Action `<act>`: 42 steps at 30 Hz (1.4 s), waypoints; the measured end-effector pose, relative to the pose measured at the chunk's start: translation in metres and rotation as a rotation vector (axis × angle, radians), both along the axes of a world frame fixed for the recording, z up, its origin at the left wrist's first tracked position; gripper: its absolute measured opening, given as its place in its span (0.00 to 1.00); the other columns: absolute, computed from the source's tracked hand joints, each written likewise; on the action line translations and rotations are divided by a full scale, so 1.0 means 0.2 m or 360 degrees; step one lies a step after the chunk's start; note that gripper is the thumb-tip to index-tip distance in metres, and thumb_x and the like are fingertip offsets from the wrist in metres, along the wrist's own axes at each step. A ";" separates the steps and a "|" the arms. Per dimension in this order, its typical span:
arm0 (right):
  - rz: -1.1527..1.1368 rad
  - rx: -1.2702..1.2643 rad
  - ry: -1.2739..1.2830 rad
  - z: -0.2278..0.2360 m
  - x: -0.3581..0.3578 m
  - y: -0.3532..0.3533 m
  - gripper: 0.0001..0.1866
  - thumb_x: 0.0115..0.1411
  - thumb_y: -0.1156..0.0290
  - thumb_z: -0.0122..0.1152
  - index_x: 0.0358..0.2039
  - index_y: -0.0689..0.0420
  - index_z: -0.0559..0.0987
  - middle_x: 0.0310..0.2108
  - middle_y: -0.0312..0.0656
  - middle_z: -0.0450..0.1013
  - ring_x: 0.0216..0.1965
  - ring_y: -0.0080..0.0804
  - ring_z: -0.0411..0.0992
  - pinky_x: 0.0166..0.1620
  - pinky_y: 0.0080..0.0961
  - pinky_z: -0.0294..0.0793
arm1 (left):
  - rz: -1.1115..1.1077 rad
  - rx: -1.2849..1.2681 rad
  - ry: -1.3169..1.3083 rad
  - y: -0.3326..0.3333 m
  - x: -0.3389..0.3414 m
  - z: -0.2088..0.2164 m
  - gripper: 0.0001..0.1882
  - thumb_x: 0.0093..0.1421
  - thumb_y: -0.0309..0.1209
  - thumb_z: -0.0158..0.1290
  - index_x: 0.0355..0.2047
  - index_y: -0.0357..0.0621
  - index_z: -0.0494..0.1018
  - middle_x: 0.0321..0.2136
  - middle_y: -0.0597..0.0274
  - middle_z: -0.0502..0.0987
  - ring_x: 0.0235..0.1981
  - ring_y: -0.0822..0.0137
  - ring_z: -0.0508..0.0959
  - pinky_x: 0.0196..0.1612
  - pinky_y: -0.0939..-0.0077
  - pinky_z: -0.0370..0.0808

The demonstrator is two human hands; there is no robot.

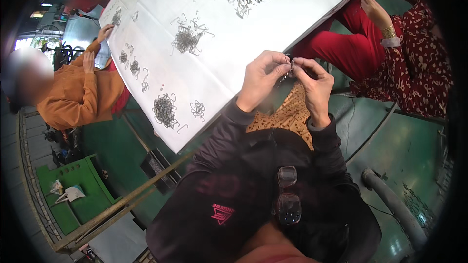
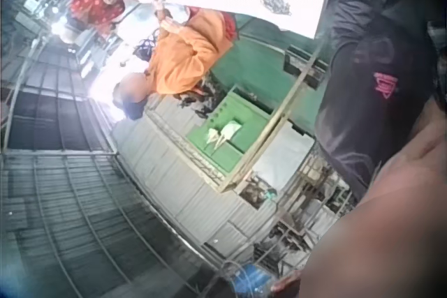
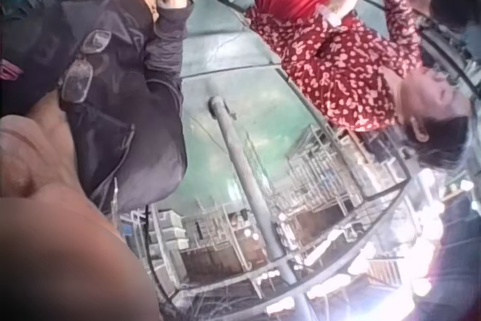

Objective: The person sorts and organizes small metal wires on a table with other workers. They pick up wires, separate them, and place them into piles, occasionally adjusting their position to reach different areas of the table.

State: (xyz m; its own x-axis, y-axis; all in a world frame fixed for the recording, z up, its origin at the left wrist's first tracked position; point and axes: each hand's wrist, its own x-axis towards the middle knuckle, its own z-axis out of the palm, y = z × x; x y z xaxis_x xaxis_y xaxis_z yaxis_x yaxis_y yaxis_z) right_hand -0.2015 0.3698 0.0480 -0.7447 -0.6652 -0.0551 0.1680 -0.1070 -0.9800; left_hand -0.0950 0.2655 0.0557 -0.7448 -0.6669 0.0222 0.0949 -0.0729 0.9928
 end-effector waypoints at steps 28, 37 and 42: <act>-0.0006 0.0537 0.1730 -0.45 -0.58 -1.36 0.08 0.57 0.73 0.54 0.27 0.65 0.78 0.27 0.58 0.73 0.35 0.57 0.73 0.40 0.44 0.72 | 0.0234 -0.0339 -0.0180 0.21 0.10 0.00 0.04 0.63 0.23 0.51 0.36 0.33 0.71 0.34 0.58 0.79 0.38 0.73 0.77 0.45 0.79 0.73; 0.0595 0.0591 0.2141 -0.51 -0.48 -1.21 0.04 0.48 0.85 0.53 0.25 0.67 0.76 0.29 0.58 0.73 0.36 0.57 0.73 0.39 0.44 0.75 | 0.0386 -0.0074 -0.0020 0.16 0.14 -0.05 0.06 0.63 0.25 0.53 0.36 0.33 0.71 0.31 0.58 0.80 0.36 0.73 0.78 0.43 0.77 0.74; 0.0818 0.0429 0.2262 -0.42 -0.47 -1.02 0.07 0.47 0.85 0.51 0.27 0.67 0.77 0.28 0.56 0.73 0.37 0.53 0.71 0.41 0.41 0.74 | 0.0394 -0.0081 -0.0110 0.15 0.13 -0.05 0.06 0.63 0.25 0.53 0.35 0.33 0.71 0.32 0.58 0.80 0.36 0.72 0.78 0.44 0.77 0.74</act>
State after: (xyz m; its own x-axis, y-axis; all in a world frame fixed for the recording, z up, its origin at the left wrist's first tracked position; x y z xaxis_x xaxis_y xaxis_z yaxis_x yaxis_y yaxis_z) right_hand -0.2957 0.1657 -0.0350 0.0156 -0.9461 0.3235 -0.9322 -0.1308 -0.3375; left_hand -0.0692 0.2960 0.0451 -0.5599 -0.8284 0.0155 0.0357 -0.0055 0.9993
